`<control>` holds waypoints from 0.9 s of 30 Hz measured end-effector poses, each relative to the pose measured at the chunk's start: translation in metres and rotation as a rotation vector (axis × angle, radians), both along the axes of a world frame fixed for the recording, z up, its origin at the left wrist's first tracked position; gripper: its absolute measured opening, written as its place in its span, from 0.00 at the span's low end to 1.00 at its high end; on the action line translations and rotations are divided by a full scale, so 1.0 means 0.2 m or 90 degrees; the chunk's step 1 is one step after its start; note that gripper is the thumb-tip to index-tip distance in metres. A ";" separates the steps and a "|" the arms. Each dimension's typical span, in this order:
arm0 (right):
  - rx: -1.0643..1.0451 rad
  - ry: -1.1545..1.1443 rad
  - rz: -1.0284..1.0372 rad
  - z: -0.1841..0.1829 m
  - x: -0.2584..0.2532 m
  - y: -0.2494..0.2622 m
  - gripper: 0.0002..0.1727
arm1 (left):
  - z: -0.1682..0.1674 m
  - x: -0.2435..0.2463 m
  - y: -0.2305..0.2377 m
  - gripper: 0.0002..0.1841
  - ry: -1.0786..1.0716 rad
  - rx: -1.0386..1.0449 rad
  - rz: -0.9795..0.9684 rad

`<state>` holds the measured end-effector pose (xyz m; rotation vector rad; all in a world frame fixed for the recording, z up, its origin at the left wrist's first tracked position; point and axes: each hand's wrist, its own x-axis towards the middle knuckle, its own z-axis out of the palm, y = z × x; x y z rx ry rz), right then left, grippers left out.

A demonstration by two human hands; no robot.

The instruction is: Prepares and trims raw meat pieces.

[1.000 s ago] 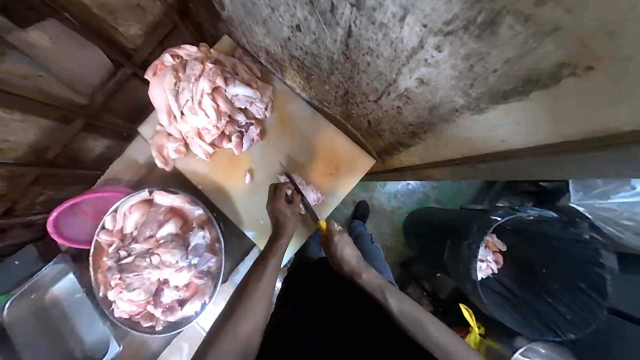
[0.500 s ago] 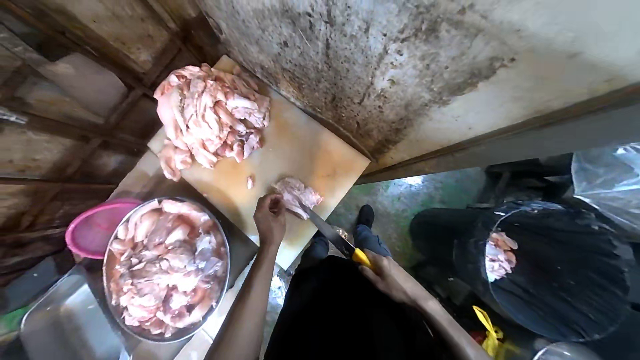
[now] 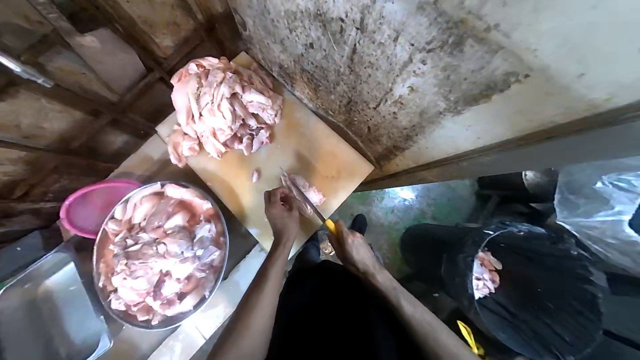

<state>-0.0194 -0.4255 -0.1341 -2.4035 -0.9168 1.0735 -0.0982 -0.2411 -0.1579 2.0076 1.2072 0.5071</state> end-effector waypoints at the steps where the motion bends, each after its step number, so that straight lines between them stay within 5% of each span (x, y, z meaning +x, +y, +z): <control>1: -0.007 0.004 0.011 -0.02 0.01 0.03 0.22 | -0.02 0.00 0.00 0.09 0.009 0.000 0.001; 27: -0.117 0.153 0.037 0.06 0.06 0.08 0.21 | -0.09 0.04 0.07 0.07 0.026 0.080 -0.041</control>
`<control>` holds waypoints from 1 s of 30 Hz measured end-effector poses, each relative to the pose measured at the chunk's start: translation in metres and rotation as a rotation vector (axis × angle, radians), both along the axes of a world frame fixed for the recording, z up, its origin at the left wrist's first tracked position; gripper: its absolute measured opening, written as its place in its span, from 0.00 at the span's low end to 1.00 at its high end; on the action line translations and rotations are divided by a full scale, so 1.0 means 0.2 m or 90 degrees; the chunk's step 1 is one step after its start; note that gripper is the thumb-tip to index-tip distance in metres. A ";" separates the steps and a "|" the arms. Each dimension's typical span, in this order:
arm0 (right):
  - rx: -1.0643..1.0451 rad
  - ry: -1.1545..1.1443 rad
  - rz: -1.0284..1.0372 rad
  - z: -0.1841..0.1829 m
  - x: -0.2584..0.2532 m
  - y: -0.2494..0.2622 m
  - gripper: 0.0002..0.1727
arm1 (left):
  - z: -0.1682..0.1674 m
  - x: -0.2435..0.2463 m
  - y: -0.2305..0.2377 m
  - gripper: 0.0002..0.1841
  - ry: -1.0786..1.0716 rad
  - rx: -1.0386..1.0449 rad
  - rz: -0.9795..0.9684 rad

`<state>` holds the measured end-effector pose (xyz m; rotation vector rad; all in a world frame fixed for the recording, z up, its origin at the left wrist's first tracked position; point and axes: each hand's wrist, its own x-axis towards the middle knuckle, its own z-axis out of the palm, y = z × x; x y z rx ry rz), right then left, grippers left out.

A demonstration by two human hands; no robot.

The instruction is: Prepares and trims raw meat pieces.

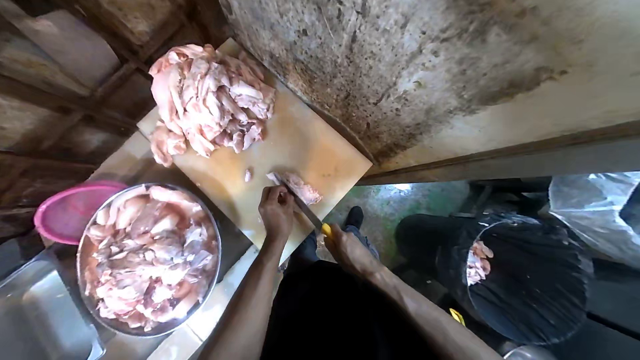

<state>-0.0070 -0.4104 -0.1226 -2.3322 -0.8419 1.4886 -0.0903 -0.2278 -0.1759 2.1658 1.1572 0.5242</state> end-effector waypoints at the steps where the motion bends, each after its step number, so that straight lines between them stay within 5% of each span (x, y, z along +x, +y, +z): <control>1: 0.016 -0.006 -0.008 -0.03 0.00 0.05 0.20 | 0.00 0.00 0.01 0.07 0.003 0.005 -0.014; 5: 0.058 -0.009 -0.043 -0.11 -0.02 0.18 0.18 | -0.02 -0.03 0.05 0.06 0.001 0.014 -0.055; 11: -0.049 0.013 -0.029 0.01 -0.11 -0.09 0.23 | -0.02 -0.03 0.03 0.06 -0.005 0.006 -0.051; 17: 0.006 -0.007 -0.046 -0.06 -0.13 0.07 0.20 | -0.02 -0.04 0.06 0.04 -0.002 -0.013 -0.066; 25: -0.129 -0.011 0.002 0.13 -0.12 -0.39 0.22 | 0.02 -0.01 0.07 0.07 0.007 -0.039 -0.042; 30: -0.088 0.029 0.001 0.22 -0.02 -0.50 0.22 | 0.12 0.06 0.10 0.24 0.155 -0.096 0.002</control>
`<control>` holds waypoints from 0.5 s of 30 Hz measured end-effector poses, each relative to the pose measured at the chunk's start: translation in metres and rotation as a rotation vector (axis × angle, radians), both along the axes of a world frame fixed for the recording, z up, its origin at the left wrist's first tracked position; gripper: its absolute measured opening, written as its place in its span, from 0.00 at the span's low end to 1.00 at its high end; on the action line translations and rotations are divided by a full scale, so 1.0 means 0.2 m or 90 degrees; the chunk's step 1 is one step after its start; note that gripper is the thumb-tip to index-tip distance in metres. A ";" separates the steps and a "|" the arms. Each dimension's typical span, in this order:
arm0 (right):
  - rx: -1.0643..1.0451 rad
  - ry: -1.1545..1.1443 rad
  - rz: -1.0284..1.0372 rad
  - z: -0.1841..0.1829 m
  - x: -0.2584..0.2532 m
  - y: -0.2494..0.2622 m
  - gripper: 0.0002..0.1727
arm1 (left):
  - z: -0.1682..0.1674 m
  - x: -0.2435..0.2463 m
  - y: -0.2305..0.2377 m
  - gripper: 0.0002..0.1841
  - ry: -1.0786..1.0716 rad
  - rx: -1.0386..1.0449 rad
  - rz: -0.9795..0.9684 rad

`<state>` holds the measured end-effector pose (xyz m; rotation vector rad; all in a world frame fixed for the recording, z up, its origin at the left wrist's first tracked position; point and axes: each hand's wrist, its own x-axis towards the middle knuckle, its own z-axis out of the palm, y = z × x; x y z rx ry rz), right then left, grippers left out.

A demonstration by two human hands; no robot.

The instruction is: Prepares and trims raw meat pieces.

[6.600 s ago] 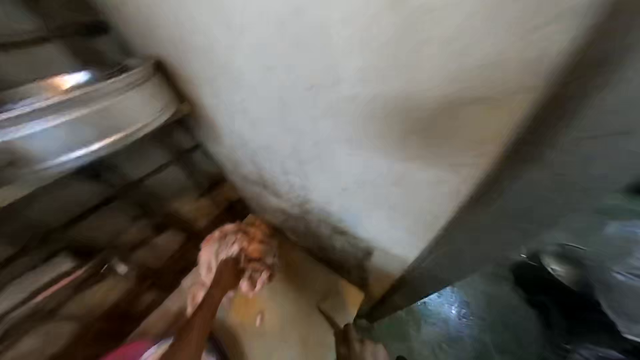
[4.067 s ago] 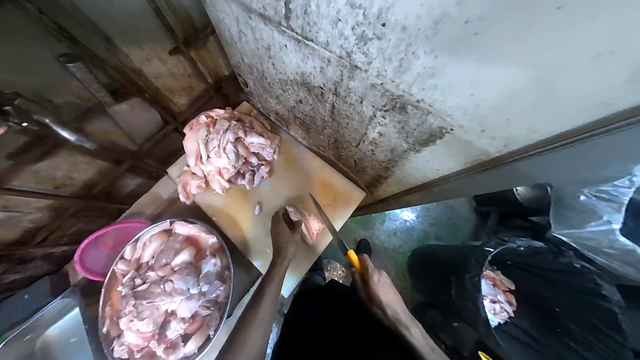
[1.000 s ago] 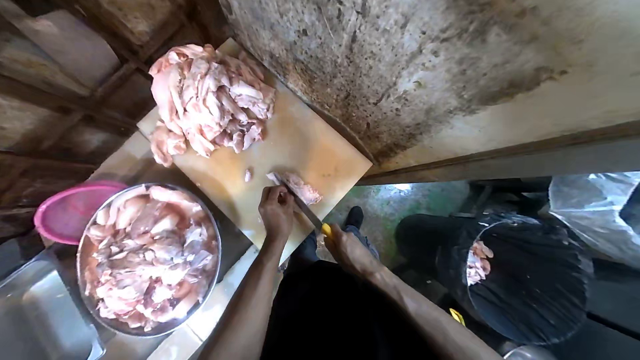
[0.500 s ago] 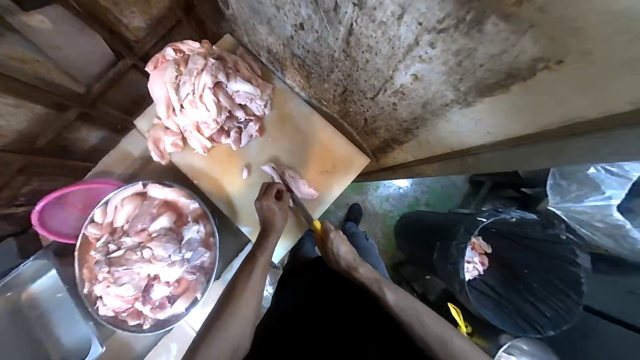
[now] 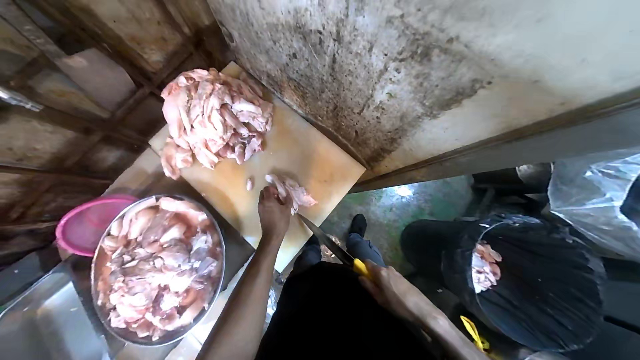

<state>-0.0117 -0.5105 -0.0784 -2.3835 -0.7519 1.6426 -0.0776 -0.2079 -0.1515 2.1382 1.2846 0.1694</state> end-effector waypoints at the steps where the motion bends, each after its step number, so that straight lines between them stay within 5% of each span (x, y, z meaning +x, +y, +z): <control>1: 0.028 0.000 -0.017 -0.01 0.01 -0.03 0.22 | 0.02 0.03 0.01 0.25 0.024 -0.005 0.010; 7: 0.090 -0.077 -0.093 -0.03 -0.02 0.03 0.22 | 0.11 0.09 0.07 0.29 0.160 -0.074 0.010; 11: 0.133 -0.068 -0.097 -0.05 -0.05 0.14 0.23 | 0.05 -0.03 0.19 0.19 -0.075 -0.336 0.031; 15: 0.169 -0.062 -0.126 -0.09 -0.09 0.19 0.23 | 0.11 -0.16 0.16 0.19 -0.235 -0.545 0.059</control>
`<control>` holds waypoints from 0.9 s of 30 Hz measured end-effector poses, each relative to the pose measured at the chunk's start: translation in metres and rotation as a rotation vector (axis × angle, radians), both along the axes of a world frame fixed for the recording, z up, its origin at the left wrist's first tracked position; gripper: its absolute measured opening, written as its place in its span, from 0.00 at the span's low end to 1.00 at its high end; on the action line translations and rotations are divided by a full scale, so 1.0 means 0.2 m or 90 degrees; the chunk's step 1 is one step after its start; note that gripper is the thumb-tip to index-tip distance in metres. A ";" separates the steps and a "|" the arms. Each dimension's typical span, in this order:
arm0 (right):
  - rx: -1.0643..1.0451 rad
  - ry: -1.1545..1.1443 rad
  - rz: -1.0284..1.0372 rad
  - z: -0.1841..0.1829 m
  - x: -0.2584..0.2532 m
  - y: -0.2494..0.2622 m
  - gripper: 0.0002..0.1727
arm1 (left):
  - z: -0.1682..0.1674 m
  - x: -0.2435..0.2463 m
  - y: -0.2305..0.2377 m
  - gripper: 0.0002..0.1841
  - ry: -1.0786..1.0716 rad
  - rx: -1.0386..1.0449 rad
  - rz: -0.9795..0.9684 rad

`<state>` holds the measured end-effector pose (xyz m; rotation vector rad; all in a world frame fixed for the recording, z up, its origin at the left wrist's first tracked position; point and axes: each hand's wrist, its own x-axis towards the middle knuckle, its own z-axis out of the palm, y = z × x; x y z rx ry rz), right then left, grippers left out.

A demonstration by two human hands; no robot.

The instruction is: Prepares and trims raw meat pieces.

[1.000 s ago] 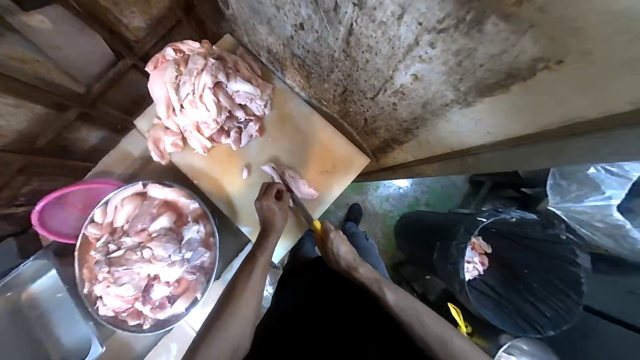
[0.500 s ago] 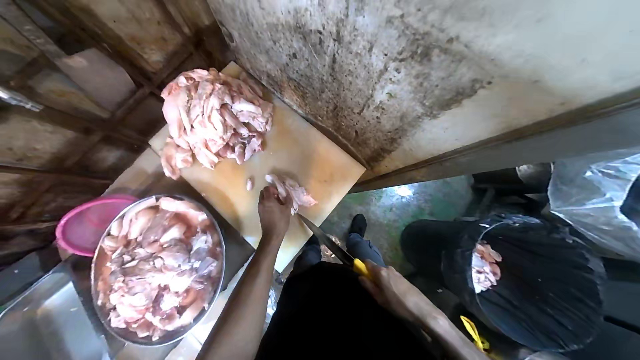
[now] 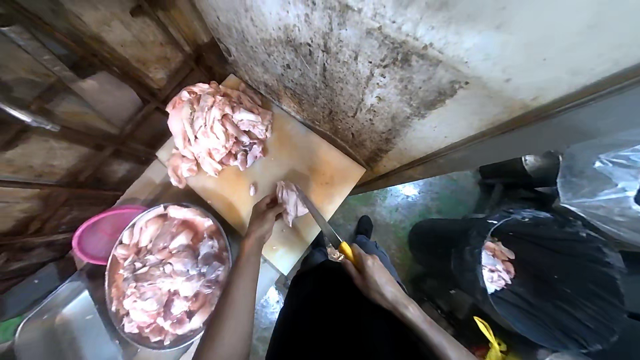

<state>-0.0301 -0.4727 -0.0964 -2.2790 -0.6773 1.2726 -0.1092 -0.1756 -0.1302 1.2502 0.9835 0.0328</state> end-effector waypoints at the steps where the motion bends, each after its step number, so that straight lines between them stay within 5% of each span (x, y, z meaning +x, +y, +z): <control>1: 0.003 -0.004 -0.007 -0.01 -0.01 0.00 0.23 | -0.01 -0.02 -0.01 0.18 -0.020 -0.015 0.014; 7: 0.032 -0.045 -0.005 -0.02 0.00 0.02 0.23 | 0.00 -0.05 -0.11 0.16 -0.057 -0.025 0.012; 12: 0.057 -0.076 0.043 -0.01 -0.02 0.11 0.22 | -0.07 -0.10 -0.18 0.29 0.002 0.131 -0.073; 18: 0.074 -0.087 0.027 -0.05 -0.04 0.16 0.22 | -0.10 -0.13 -0.24 0.28 0.020 0.160 0.022; 24: 0.171 -0.171 -0.026 -0.01 -0.01 0.15 0.19 | 0.05 0.01 -0.27 0.24 -0.116 0.104 0.117; 27: 0.143 -0.164 -0.020 0.00 -0.01 0.17 0.19 | 0.01 0.03 -0.29 0.23 -0.035 0.165 0.120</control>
